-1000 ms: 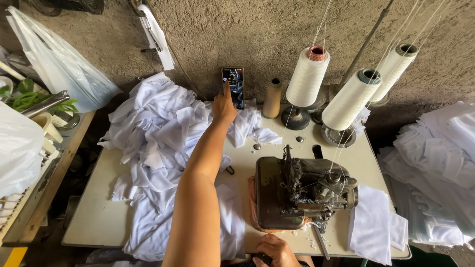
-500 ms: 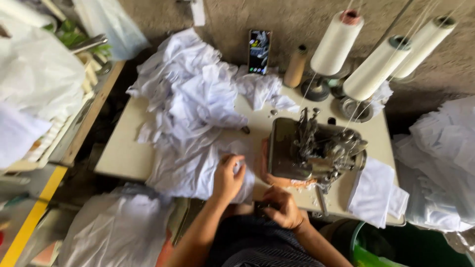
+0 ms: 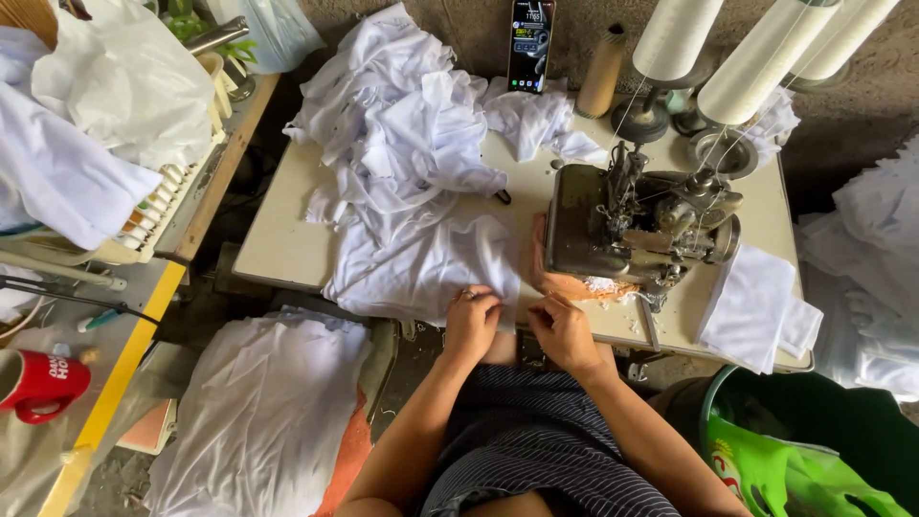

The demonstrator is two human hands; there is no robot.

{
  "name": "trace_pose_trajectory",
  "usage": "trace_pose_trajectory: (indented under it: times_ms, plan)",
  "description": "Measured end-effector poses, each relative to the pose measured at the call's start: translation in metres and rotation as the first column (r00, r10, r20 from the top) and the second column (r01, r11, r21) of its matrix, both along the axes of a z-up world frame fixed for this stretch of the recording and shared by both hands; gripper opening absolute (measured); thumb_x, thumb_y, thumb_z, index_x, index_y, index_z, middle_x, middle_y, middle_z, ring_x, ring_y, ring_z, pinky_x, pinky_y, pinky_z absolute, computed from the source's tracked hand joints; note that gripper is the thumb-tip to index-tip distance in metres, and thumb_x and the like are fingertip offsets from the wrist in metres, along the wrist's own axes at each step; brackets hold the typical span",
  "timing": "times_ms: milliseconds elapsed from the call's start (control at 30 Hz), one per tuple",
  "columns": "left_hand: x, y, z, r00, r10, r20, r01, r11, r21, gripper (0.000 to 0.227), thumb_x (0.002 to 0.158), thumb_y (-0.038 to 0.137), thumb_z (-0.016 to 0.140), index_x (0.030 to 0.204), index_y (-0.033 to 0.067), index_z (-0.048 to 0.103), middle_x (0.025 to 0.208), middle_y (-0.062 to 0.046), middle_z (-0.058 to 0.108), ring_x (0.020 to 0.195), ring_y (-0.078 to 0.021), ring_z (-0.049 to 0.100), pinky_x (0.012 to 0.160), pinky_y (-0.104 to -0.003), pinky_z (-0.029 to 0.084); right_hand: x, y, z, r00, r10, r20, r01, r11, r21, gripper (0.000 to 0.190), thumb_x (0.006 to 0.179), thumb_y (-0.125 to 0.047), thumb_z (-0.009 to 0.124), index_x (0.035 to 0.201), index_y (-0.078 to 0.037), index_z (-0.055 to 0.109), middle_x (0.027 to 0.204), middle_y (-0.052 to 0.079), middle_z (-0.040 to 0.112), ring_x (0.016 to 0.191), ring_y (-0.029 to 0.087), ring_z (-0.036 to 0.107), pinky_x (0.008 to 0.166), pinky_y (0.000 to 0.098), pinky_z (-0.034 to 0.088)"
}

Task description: The person is picking up, unfolding, and arranging white fabric pieces on a table next to a sewing machine.

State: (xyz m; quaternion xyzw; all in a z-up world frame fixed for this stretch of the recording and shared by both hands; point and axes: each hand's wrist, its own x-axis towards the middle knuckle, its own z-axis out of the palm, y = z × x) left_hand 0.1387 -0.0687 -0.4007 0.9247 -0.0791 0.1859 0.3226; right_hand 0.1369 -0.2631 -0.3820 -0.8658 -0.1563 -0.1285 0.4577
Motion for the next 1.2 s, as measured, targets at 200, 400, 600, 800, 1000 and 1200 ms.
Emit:
trace_pose_trajectory:
  times_ms: [200,400,600,800,1000,1200]
  plan:
    - [0.017,0.012,0.001,0.999,0.022,-0.023,-0.028,0.968,-0.249,0.009,0.089,0.026,0.076,0.086,0.0188,0.079,0.087,-0.005,0.075,0.085,-0.0317,0.072,0.078,-0.041,0.057,-0.002,0.01,0.016,0.965,-0.021,-0.262,0.038,0.997,0.061,0.013,0.086,-0.018,0.079,0.094,-0.008,0.08,0.082,0.015,0.074,0.076,0.032,0.075,0.066,0.0403,0.06]
    - [0.004,0.009,0.052,1.0,0.014,0.0,-0.013,0.95,-0.312,0.005,0.09,0.015,0.074,0.092,0.0131,0.078,0.082,-0.009,0.075,0.082,-0.0314,0.073,0.071,-0.036,0.06,0.0,0.033,0.064,0.844,0.178,-0.506,0.063,0.904,0.423,0.024,0.088,-0.014,0.079,0.109,-0.002,0.079,0.087,0.016,0.077,0.083,0.018,0.07,0.075,0.0341,0.061]
    - [-0.003,0.009,0.058,0.998,0.048,0.05,-0.033,0.961,-0.274,0.014,0.086,0.006,0.072,0.091,0.0183,0.076,0.079,-0.003,0.075,0.08,-0.0268,0.074,0.073,-0.037,0.06,0.009,0.056,0.049,0.844,0.187,-0.502,0.191,0.77,0.609,0.028,0.087,-0.014,0.084,0.102,0.007,0.073,0.082,0.019,0.076,0.081,0.024,0.076,0.073,0.0352,0.063]
    - [-0.012,0.005,0.063,0.998,0.04,0.04,-0.024,0.938,-0.345,0.017,0.081,0.004,0.079,0.087,0.0196,0.077,0.079,0.002,0.075,0.079,-0.0176,0.075,0.072,-0.028,0.062,0.017,0.063,0.028,0.833,0.177,-0.524,0.267,0.7,0.662,0.022,0.085,-0.008,0.085,0.088,0.009,0.071,0.071,0.02,0.073,0.067,0.023,0.074,0.064,0.0349,0.065]
    - [-0.024,0.005,0.066,0.995,0.099,-0.003,-0.083,0.815,-0.573,0.016,0.086,0.011,0.081,0.1,0.0068,0.075,0.087,-0.013,0.073,0.084,-0.0286,0.077,0.074,-0.034,0.064,0.008,0.073,0.056,0.803,0.228,-0.55,0.321,0.612,0.723,0.014,0.093,-0.003,0.072,0.092,0.011,0.071,0.076,0.02,0.072,0.073,0.027,0.074,0.07,0.0426,0.065]
    - [-0.02,0.009,0.067,0.988,0.141,0.063,-0.098,0.885,-0.455,0.009,0.088,0.006,0.076,0.095,0.0103,0.081,0.082,-0.01,0.075,0.08,-0.0253,0.077,0.067,-0.033,0.064,0.006,0.08,0.07,0.795,0.232,-0.56,0.33,0.609,0.721,0.011,0.088,-0.001,0.073,0.089,0.01,0.073,0.078,0.02,0.074,0.076,0.025,0.076,0.07,0.0385,0.065]
